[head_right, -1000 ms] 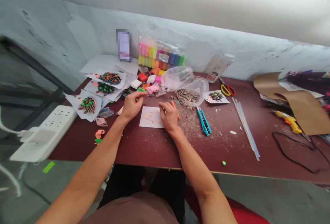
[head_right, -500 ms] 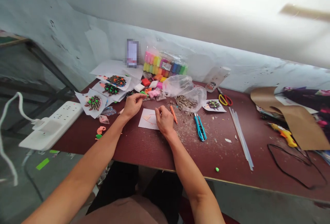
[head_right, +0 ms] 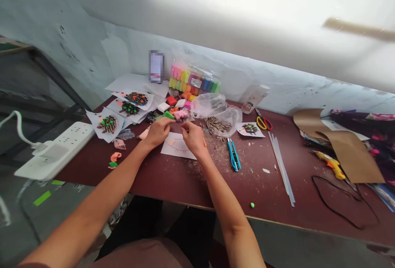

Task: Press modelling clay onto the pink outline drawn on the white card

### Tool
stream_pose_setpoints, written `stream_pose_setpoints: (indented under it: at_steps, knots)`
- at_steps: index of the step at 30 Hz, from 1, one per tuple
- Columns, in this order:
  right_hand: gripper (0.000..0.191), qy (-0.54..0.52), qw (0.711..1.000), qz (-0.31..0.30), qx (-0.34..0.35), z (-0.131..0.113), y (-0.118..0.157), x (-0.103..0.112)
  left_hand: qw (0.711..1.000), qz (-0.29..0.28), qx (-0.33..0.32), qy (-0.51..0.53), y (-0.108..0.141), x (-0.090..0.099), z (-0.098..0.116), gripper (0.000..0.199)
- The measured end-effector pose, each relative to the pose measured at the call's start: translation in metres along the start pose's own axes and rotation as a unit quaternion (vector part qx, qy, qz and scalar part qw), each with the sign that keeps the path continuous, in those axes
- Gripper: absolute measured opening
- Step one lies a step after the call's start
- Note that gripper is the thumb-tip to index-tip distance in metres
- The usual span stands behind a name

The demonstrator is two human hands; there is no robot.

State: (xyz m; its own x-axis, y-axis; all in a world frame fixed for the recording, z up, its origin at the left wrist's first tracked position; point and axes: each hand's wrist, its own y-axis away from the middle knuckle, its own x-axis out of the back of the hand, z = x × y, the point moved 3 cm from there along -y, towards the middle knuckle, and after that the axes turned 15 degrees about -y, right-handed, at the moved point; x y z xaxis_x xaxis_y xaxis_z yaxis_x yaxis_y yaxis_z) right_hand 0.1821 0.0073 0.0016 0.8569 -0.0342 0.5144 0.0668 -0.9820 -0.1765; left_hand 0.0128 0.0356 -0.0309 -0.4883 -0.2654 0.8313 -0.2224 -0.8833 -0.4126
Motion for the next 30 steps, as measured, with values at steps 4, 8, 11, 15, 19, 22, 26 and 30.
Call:
stream_pose_setpoints:
  at_steps: [4, 8, 11, 15, 19, 22, 26, 30]
  knots:
    - [0.011, 0.08, 0.997, -0.016, -0.013, -0.005, -0.014, 0.0, 1.0, 0.017, -0.011, 0.011, 0.002, 0.002, 0.008, 0.039]
    - [0.01, 0.099, 0.994, -0.012, -0.036, -0.008, -0.022, -0.003, 0.984, 0.153, 0.043, 0.078, -0.003, 0.025, -0.005, 0.037]
    - [0.006, 0.085, 0.996, -0.023, -0.025, -0.01, -0.025, -0.012, 0.963, 0.222, 0.105, 0.112, -0.008, 0.04, -0.024, 0.032]
    - [0.015, 0.074, 0.996, -0.043, 0.0, -0.017, -0.031, -0.034, 0.953, 0.219, 0.156, 0.138, -0.013, 0.045, -0.043, 0.03]
    - [0.019, 0.089, 0.993, -0.08, 0.016, -0.027, -0.033, -0.056, 0.954, 0.201, 0.189, 0.113, -0.014, 0.046, -0.051, 0.033]
    - [0.019, 0.095, 0.992, -0.085, 0.015, -0.03, -0.03, -0.064, 0.967, 0.159, 0.191, 0.05, -0.014, 0.047, -0.05, 0.033]
    - [0.022, 0.077, 0.995, -0.058, 0.029, -0.024, -0.025, -0.061, 0.985, 0.073, 0.156, -0.029, -0.013, 0.042, -0.039, 0.029]
    - [0.031, 0.076, 0.996, -0.015, 0.047, -0.012, -0.028, -0.052, 0.988, 0.023, 0.135, -0.069, -0.01, 0.035, -0.031, 0.029]
